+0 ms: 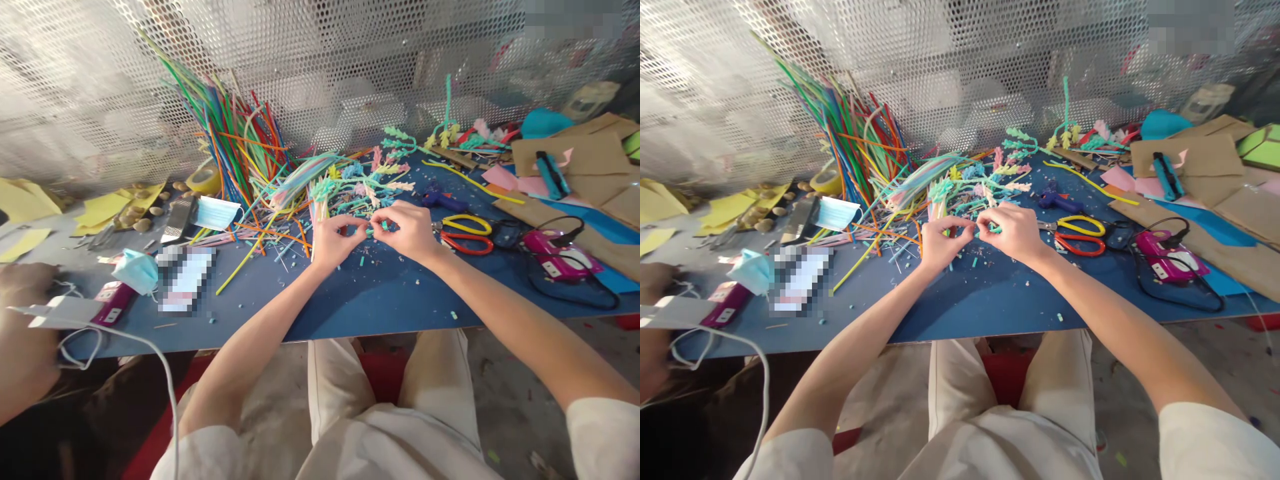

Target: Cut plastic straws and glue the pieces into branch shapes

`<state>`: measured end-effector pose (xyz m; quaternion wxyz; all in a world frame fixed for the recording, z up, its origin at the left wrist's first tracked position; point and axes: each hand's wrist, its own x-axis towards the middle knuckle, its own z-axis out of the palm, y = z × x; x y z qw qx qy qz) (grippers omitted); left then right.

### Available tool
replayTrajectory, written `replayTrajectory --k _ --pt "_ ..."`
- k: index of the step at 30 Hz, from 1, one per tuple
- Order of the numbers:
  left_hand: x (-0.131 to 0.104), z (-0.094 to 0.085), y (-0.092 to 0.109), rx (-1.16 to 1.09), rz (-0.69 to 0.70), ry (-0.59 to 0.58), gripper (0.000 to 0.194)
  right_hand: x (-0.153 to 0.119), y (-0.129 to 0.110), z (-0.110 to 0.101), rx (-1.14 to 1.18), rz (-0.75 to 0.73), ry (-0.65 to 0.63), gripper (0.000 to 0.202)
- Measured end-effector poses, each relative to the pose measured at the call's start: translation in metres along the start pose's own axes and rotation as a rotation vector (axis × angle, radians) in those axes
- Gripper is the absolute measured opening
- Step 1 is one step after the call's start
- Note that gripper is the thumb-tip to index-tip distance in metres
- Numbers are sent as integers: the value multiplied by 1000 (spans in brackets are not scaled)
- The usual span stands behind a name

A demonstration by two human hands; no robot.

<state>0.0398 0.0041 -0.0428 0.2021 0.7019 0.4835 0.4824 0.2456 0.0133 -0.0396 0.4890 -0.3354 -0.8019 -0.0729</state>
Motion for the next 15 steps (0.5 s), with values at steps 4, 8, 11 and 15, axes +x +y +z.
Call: replayTrajectory --k 4,8,11,15 --pt "0 -1 -1 4 2 -27 15 -1 1 -1 112 10 5 10" --pt "0 -2 -2 16 20 -42 14 -4 5 0 254 47 -89 8" --pt "0 -2 -2 13 43 -42 14 -6 9 3 310 67 -116 13" --pt "1 -3 -2 36 50 -44 13 -7 14 6 338 62 -129 15"
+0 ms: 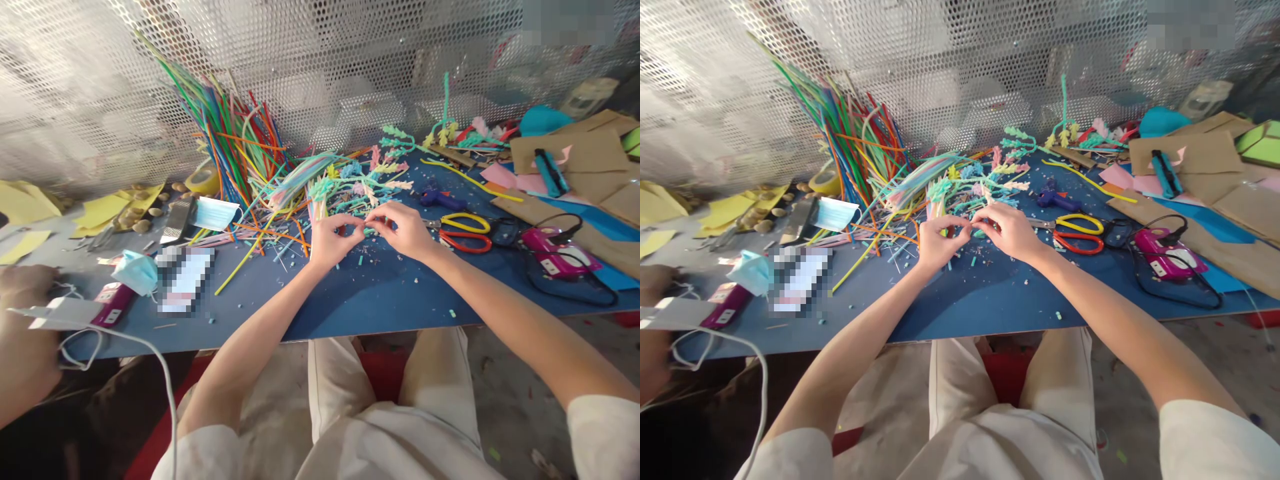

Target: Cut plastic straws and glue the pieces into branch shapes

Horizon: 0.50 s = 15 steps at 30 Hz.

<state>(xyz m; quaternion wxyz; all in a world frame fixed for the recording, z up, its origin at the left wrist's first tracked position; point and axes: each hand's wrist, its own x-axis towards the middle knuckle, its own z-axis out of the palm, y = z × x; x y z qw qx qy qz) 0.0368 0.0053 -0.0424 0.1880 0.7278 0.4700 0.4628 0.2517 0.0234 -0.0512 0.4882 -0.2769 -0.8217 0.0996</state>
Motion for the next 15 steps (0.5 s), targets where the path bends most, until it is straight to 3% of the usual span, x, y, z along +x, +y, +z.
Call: replayTrajectory --k 8,15 --pt "1 1 1 20 62 -4 8 0 -2 0 -50 20 -92 15" --pt "1 -1 0 -121 -29 45 17 -3 0 1 -86 101 -71 11"
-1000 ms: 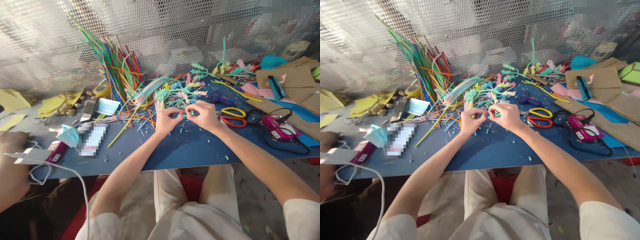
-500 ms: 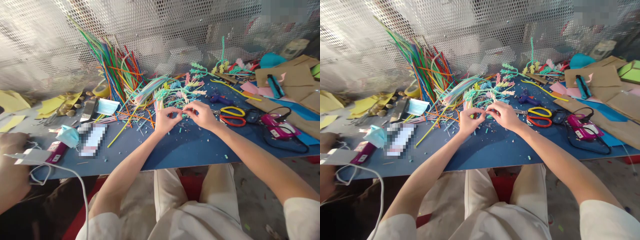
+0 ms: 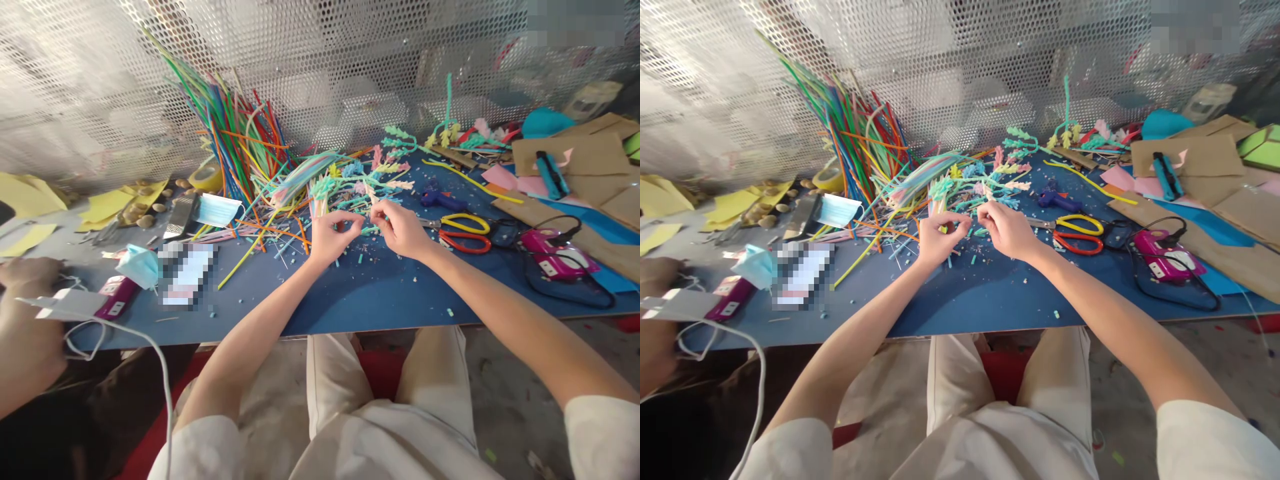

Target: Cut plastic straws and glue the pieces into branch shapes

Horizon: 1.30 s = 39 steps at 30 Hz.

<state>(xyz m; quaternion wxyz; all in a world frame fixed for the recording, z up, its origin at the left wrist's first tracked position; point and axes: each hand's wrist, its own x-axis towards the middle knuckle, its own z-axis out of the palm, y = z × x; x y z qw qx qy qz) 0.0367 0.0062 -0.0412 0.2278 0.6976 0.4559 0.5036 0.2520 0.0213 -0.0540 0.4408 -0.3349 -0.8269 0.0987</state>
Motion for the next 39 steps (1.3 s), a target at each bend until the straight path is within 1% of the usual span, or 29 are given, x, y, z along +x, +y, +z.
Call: replayTrajectory --k 5,7,9,13,17,21,27,29,35,39 --pt "-1 0 -7 -125 -32 -5 38 0 -2 2 85 -7 117 15" --pt "-2 2 -10 -141 -38 -29 41 0 -5 3 75 -33 169 15" --pt "-3 3 -13 -122 -37 -49 43 0 -7 2 55 -49 193 16" --pt "-4 4 -15 -80 -22 -57 43 0 -7 1 23 -66 180 18" --pt "-4 5 -12 -58 -10 -52 38 0 -5 1 -26 -119 210 17" --pt "-4 6 -7 -47 -8 -40 32 1 -3 -1 -90 -140 208 18" --pt "-2 5 -9 -11 19 -53 27 3 -3 -5 -195 -185 135 16" --pt "-2 5 -10 4 23 -67 26 3 -3 -5 -216 -205 133 17" --pt "-2 6 -5 -10 12 -57 27 3 -5 -4 -195 -121 139 16" --pt "-3 5 -7 11 5 -53 27 3 -2 -4 -152 -128 115 19"
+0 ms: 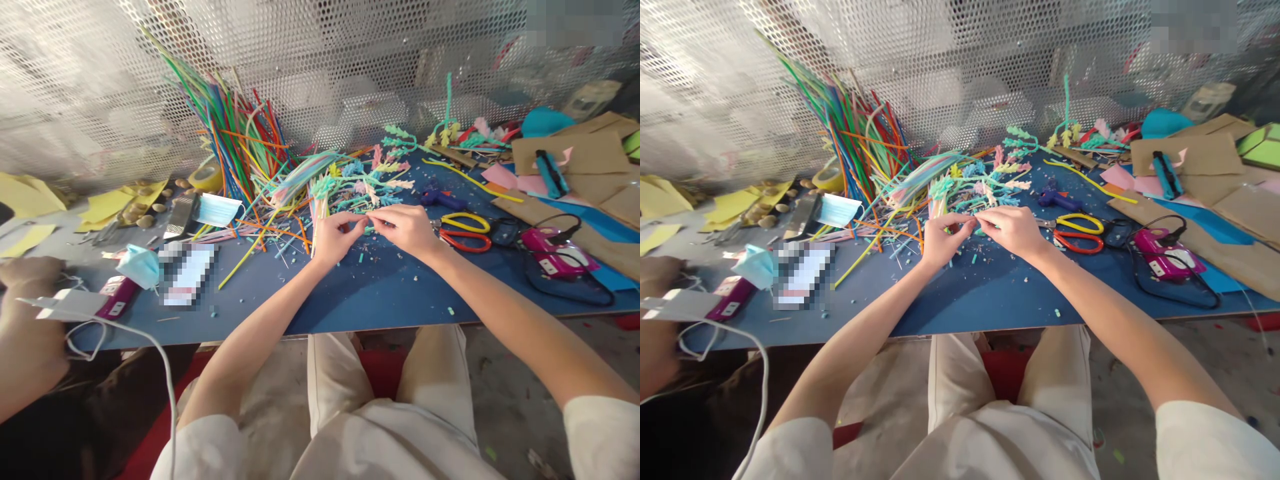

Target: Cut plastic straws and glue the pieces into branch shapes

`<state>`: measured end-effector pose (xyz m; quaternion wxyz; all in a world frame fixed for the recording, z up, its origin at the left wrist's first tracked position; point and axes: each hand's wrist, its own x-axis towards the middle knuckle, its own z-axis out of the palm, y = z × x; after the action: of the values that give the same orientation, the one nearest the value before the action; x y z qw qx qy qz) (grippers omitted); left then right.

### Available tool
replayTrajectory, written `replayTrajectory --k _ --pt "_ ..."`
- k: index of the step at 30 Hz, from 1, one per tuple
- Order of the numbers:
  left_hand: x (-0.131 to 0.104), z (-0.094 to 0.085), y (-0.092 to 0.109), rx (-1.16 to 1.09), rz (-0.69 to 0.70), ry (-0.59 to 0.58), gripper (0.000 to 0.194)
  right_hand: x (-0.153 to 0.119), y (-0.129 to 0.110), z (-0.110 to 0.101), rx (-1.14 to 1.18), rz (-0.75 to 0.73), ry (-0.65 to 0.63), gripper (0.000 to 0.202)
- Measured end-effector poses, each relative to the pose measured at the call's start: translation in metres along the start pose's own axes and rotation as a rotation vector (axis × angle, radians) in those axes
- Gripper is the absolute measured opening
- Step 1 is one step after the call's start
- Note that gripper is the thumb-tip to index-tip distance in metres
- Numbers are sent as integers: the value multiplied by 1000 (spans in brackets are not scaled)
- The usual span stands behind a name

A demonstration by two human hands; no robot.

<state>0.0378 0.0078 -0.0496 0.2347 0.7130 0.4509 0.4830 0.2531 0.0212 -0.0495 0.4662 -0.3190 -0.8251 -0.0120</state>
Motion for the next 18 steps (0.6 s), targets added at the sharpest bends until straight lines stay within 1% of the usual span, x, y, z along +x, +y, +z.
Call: replayTrajectory --k 4,7,10,14,16,18 --pt "1 0 -4 -1 -12 -35 27 -1 1 1 -22 -12 -26 17" --pt "1 2 -1 -52 -30 -68 28 0 1 2 -72 -25 20 16" --pt "1 4 5 -95 -8 -109 31 3 3 0 -138 -52 58 17" --pt "1 7 10 -229 14 -253 46 5 12 -4 -202 -45 59 17" --pt "0 8 9 -279 17 -321 54 5 15 -4 -184 -11 78 16" --pt "-1 8 7 -293 25 -355 58 4 16 -3 -129 40 106 14"
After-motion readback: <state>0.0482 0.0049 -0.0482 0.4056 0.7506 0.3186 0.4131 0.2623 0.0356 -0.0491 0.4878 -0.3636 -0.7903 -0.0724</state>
